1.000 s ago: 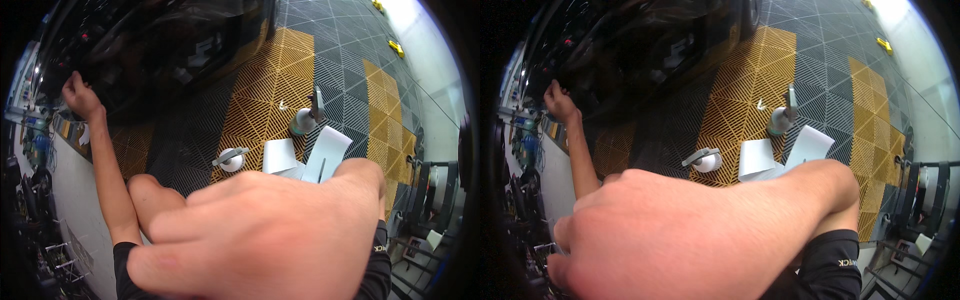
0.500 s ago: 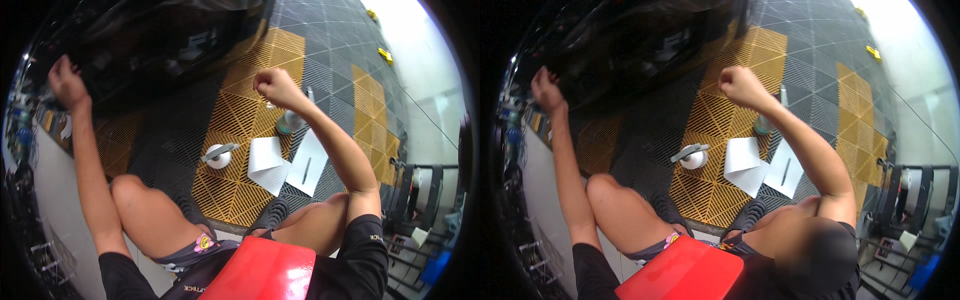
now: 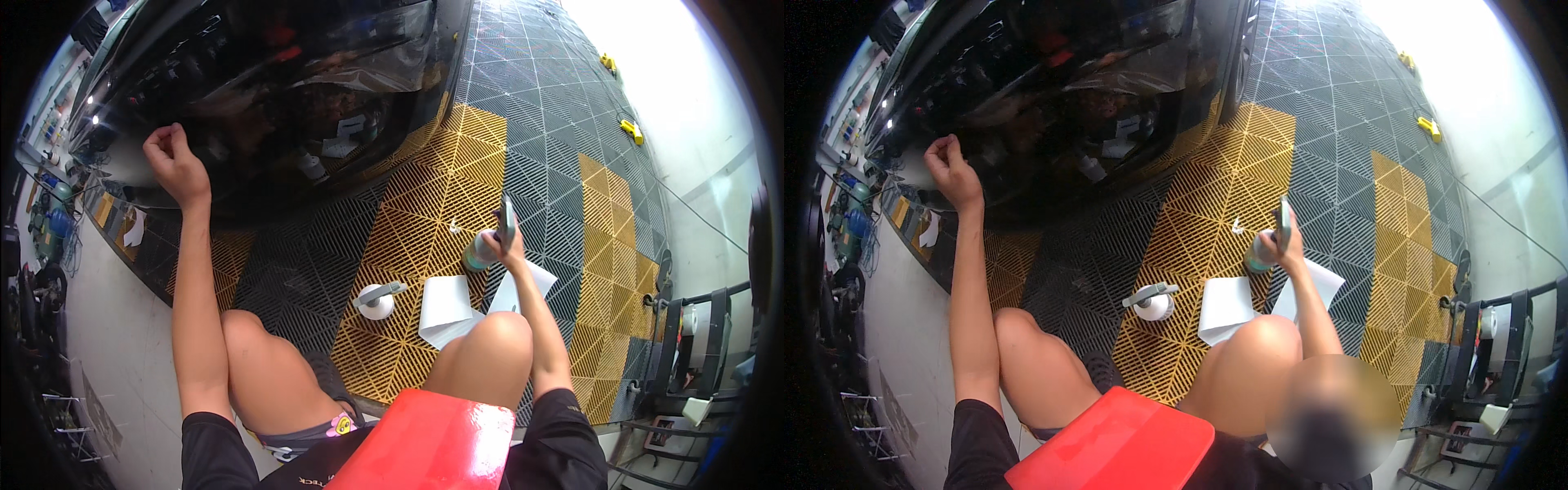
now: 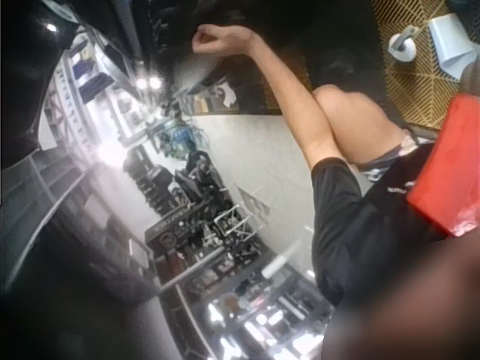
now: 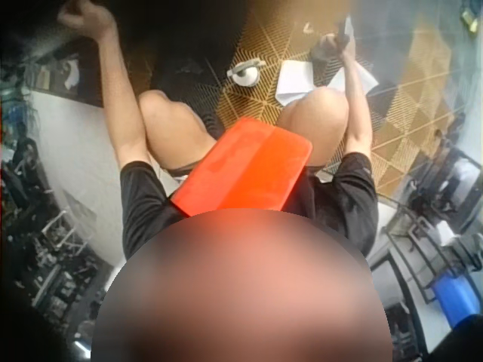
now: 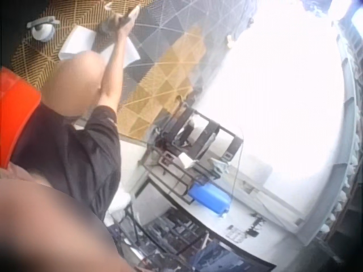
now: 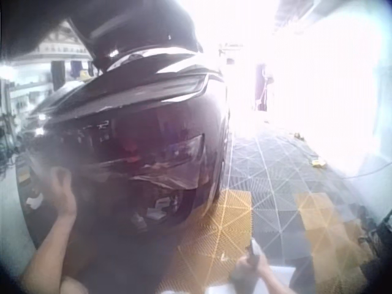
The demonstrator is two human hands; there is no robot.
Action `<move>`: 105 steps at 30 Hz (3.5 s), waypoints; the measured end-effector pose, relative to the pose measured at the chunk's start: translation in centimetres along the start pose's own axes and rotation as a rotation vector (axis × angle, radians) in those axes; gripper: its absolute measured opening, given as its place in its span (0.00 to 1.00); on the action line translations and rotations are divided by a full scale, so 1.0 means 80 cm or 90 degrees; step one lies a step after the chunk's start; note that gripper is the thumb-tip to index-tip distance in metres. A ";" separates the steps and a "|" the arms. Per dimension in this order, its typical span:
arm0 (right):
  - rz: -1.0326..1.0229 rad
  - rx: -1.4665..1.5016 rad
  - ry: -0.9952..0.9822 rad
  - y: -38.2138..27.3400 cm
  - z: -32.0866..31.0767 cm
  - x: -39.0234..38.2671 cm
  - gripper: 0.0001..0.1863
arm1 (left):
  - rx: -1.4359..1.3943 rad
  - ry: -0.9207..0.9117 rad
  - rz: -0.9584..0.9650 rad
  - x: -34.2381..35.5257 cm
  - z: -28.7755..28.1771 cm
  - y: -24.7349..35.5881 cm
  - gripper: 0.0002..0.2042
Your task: The person applies a clear protective film to the rear bumper of a black car. They peel the backing, position the film, spray liquid, and use a red squeegee to smooth it out. They then trim the edges with a blade and continue squeegeeing to remove bubbles.
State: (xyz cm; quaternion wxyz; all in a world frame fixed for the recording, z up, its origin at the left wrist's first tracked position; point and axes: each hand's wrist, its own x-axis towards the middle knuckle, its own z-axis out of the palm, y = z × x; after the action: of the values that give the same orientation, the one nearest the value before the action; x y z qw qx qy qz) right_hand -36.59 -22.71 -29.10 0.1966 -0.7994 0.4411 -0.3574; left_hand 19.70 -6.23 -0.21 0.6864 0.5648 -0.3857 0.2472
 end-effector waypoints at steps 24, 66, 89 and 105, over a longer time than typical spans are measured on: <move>-0.196 0.268 0.217 -0.394 -0.145 0.200 0.11 | -0.004 0.052 -0.027 -0.013 0.001 -0.018 0.07; 0.461 -0.002 0.401 -0.012 0.070 0.057 0.37 | 0.025 -0.171 0.102 -0.027 -0.023 0.036 0.06; -0.439 0.593 -0.127 -0.535 -0.179 0.099 0.28 | 0.237 -0.009 0.224 0.011 -0.015 0.061 0.26; -0.230 0.507 -0.526 -0.458 -0.132 0.126 0.26 | 0.194 -0.025 0.309 0.000 0.009 0.063 0.24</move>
State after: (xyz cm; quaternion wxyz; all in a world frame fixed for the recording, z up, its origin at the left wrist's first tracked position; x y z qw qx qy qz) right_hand -20.16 -11.70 5.01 0.5724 -0.7991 0.0174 -0.1829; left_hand 15.65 -5.74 2.77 0.5066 0.5572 -0.4812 0.4487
